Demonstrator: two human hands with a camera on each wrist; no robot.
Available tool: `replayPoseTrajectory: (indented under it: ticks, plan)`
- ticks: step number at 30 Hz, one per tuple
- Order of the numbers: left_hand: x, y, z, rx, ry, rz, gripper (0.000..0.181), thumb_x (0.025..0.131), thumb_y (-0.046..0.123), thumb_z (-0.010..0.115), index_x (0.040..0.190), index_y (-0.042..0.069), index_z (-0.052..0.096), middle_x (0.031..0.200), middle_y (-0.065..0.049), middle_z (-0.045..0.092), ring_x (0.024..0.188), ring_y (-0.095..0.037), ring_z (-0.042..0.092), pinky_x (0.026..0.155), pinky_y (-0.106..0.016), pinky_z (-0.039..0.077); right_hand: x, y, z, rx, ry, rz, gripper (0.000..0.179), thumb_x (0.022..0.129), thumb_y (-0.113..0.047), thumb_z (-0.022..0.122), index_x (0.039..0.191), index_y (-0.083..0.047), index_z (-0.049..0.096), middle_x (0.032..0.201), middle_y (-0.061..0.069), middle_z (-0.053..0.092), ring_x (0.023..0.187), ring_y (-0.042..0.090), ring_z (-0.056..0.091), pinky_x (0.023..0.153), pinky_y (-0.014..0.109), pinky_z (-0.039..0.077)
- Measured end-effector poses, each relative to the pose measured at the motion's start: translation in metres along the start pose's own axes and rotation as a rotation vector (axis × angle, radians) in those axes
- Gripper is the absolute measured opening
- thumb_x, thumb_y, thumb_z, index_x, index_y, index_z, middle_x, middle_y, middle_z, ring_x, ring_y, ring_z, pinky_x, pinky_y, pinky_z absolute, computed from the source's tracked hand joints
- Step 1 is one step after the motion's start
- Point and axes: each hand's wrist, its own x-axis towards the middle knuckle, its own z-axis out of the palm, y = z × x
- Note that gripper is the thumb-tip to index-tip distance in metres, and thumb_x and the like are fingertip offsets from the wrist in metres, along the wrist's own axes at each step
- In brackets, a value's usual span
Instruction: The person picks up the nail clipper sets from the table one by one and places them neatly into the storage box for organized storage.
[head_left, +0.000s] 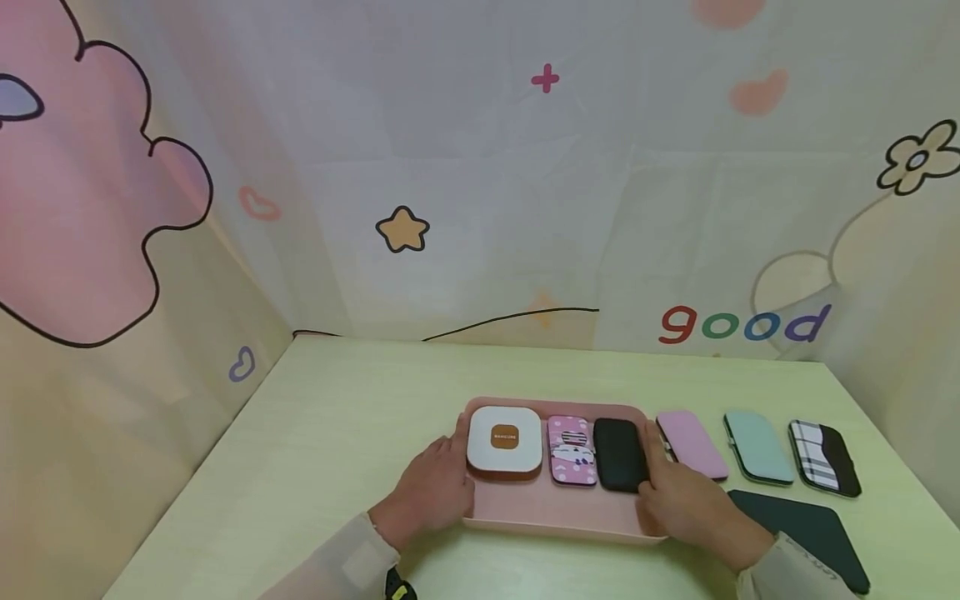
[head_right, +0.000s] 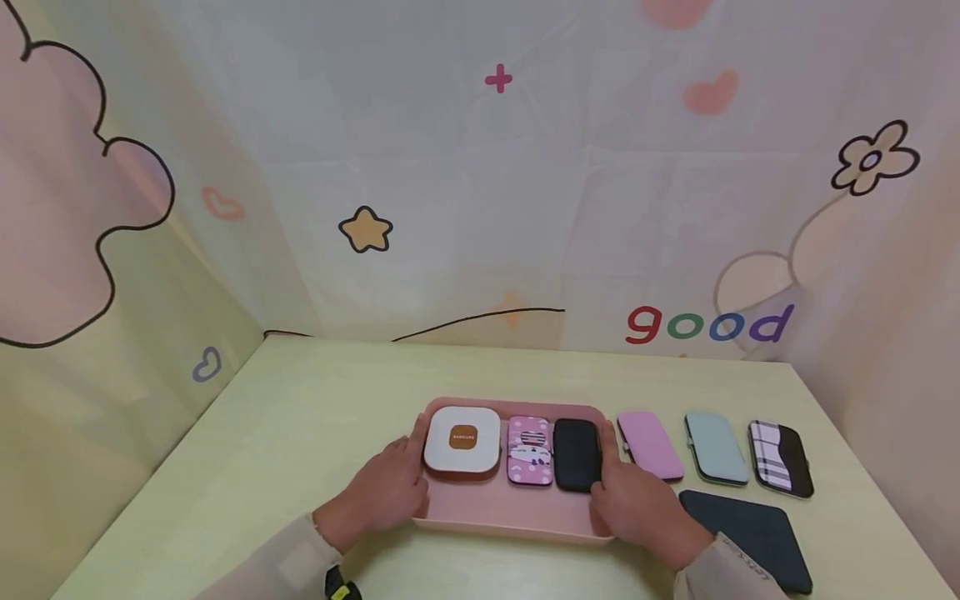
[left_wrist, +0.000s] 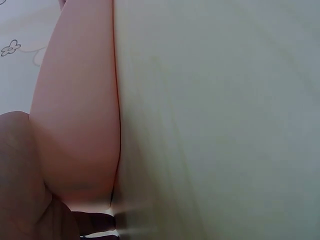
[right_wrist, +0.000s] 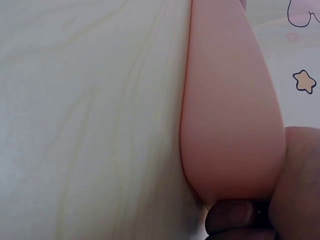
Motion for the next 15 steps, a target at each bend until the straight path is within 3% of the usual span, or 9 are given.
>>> replayPoseTrajectory:
  ticks: [4, 10, 12, 15]
  plan:
    - [0.0009, 0.0013, -0.0008, 0.006, 0.023, 0.001, 0.075, 0.095, 0.017, 0.040, 0.160, 0.000, 0.007, 0.149, -0.018, 0.050, 0.137, -0.033, 0.047, 0.110, -0.046, 0.043, -0.0012, -0.0019, -0.0052, 0.014, 0.002, -0.012, 0.088, 0.098, -0.021, 0.048, 0.158, -0.003, -0.013, 0.111, 0.016, 0.069, 0.075, 0.019, 0.058, 0.065, 0.038, 0.045]
    - [-0.0069, 0.0003, 0.0016, 0.005, 0.031, 0.013, 0.073, 0.094, 0.015, 0.039, 0.159, -0.003, 0.012, 0.144, -0.022, 0.052, 0.135, -0.037, 0.049, 0.109, -0.047, 0.043, -0.0016, 0.0015, 0.0008, 0.056, -0.014, -0.017, 0.089, 0.097, -0.022, 0.052, 0.159, -0.001, -0.007, 0.083, 0.006, 0.067, 0.073, 0.018, 0.056, 0.066, 0.036, 0.044]
    - [-0.0070, 0.0003, 0.0012, 0.014, 0.033, 0.016, 0.072, 0.095, 0.015, 0.039, 0.159, -0.003, 0.011, 0.144, -0.023, 0.052, 0.135, -0.037, 0.049, 0.109, -0.047, 0.043, -0.0014, 0.0025, -0.0003, 0.060, -0.003, -0.031, 0.088, 0.096, -0.023, 0.053, 0.159, 0.000, -0.004, 0.091, 0.012, 0.068, 0.076, 0.019, 0.057, 0.067, 0.036, 0.044]
    - [-0.0028, 0.0004, 0.0010, 0.034, 0.040, 0.024, 0.072, 0.095, 0.016, 0.038, 0.159, -0.003, 0.009, 0.145, -0.023, 0.051, 0.136, -0.036, 0.048, 0.110, -0.046, 0.042, -0.0021, 0.0047, -0.0075, 0.046, 0.035, -0.086, 0.083, 0.097, -0.023, 0.053, 0.159, 0.004, 0.004, 0.129, 0.030, 0.060, 0.083, 0.019, 0.059, 0.070, 0.036, 0.046]
